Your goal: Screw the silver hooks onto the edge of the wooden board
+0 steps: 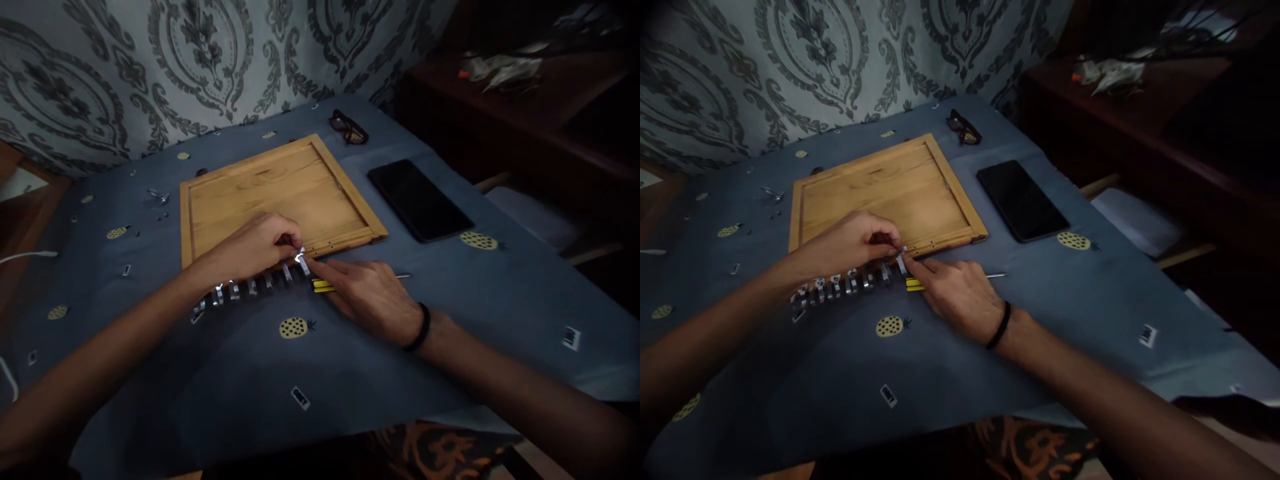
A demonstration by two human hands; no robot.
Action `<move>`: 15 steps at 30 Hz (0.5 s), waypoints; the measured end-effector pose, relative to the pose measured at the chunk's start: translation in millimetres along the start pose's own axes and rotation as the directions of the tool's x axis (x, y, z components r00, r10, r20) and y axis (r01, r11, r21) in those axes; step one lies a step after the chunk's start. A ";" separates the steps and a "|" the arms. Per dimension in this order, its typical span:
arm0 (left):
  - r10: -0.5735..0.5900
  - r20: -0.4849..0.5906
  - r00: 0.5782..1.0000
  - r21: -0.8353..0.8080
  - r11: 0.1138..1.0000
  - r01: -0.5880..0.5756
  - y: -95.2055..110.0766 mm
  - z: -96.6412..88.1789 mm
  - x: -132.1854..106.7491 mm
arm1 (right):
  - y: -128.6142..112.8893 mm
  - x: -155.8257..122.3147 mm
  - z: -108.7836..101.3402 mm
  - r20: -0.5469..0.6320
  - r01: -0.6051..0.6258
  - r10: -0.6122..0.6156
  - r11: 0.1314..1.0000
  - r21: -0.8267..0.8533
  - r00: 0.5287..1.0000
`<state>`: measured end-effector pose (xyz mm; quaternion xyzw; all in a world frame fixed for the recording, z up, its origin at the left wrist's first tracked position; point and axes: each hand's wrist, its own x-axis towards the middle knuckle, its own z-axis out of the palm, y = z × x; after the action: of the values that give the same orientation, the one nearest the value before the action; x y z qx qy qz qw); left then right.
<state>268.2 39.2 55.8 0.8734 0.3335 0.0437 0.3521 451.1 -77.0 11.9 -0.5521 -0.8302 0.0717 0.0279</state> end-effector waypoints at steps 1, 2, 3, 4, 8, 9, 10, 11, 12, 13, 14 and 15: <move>0.001 0.004 1.000 0.014 1.000 -0.001 1.2 -0.4 0.3 | -0.2 0.3 -0.5 0.010 -0.006 0.006 1.000 -0.002 1.000; 0.002 0.009 1.000 0.034 0.999 -0.002 2.5 -0.8 0.5 | -0.5 0.6 -1.1 0.022 -0.013 0.013 1.000 -0.003 1.000; 0.005 0.010 1.000 0.058 0.998 -0.005 3.9 -1.3 0.8 | -0.8 0.8 -1.6 0.032 -0.021 0.021 1.000 -0.003 0.999; 0.009 0.011 1.000 0.084 0.996 -0.010 5.3 -1.7 1.0 | -1.1 0.9 -2.1 0.040 -0.025 0.025 1.000 -0.002 0.999; 0.026 0.018 1.000 0.150 0.988 -0.028 10.3 -3.1 2.8 | -1.4 0.6 -1.9 0.039 -0.026 0.026 1.000 0.005 0.999; 0.027 0.019 0.999 0.161 0.987 -0.030 11.1 -3.3 3.4 | -1.3 0.3 -1.3 0.035 -0.024 0.024 1.000 0.007 0.999; 0.029 0.023 0.999 0.169 0.985 -0.033 11.7 -3.4 3.9 | -1.1 0.0 -0.6 0.028 -0.020 0.020 1.000 0.009 0.999; 0.031 0.026 0.999 0.174 0.984 -0.035 12.1 -3.4 4.5 | -0.8 -0.4 0.2 0.019 -0.015 0.015 1.000 0.011 1.000; 0.033 0.031 0.999 0.175 0.984 -0.038 12.4 -3.2 5.0 | -0.6 -0.7 0.9 0.009 -0.009 0.009 1.000 0.013 1.000; 0.035 0.036 0.999 0.172 0.984 -0.041 12.5 -3.0 5.4 | -0.3 -1.0 1.5 0.000 -0.004 0.004 1.000 0.015 1.000; 0.037 0.040 0.999 0.167 0.985 -0.043 12.4 -2.7 5.8 | 0.0 -1.2 1.9 -0.005 0.000 0.000 1.000 0.016 1.000; 0.038 0.044 0.998 0.163 0.986 -0.045 12.0 -2.5 6.1 | 0.3 -1.3 2.1 -0.007 0.002 -0.002 1.000 0.016 1.000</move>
<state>278.8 38.0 64.5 0.9068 0.3106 0.0055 0.2850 451.6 -78.2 9.8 -0.5514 -0.8300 0.0763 0.0354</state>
